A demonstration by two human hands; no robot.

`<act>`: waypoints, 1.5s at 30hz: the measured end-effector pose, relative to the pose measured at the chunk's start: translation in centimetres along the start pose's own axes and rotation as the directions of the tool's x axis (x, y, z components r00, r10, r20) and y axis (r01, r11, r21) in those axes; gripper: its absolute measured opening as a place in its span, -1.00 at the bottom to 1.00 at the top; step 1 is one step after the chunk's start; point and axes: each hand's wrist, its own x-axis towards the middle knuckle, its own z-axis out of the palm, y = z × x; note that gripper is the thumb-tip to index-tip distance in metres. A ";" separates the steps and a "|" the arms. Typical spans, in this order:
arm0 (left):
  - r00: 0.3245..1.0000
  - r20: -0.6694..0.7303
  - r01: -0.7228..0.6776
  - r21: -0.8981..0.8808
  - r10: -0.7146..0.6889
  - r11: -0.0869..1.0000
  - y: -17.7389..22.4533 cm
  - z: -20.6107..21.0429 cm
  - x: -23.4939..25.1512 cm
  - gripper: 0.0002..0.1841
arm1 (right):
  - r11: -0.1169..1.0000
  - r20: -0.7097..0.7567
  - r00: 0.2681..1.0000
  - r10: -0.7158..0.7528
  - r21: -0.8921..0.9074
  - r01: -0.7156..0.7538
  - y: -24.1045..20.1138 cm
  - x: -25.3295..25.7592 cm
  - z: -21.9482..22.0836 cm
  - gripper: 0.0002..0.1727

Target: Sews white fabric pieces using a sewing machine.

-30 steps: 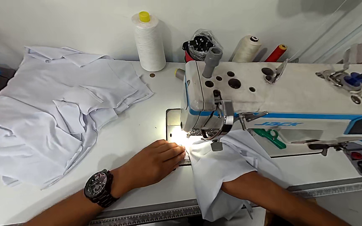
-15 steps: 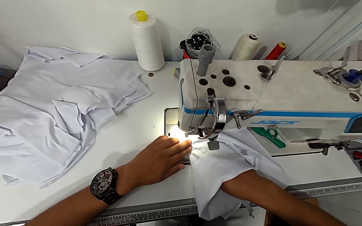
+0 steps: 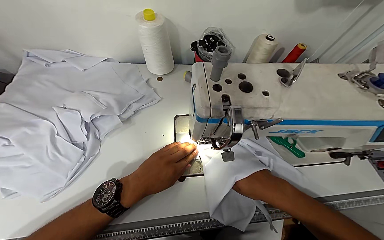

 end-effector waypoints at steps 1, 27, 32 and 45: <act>1.000 -0.006 0.005 -0.002 -0.005 1.000 0.0 0.0 0.0 -0.57 | 1.000 0.002 1.000 -0.004 -0.004 0.004 0.2 0.1 0.1 -0.68; 0.994 0.029 0.102 0.045 -0.103 0.994 1.2 0.3 1.3 -0.45 | 0.996 -0.170 0.983 -0.069 -0.070 0.057 1.0 0.1 1.1 -0.66; 0.991 0.033 0.125 0.019 -0.126 0.992 1.1 0.8 0.9 -0.44 | 0.997 -0.179 0.982 -0.055 -0.069 0.044 0.7 0.0 1.1 -0.68; 0.993 0.030 0.116 0.016 -0.116 0.993 0.9 0.5 1.0 -0.47 | 0.997 -0.140 0.988 -0.069 -0.046 0.063 1.2 0.3 0.8 -0.67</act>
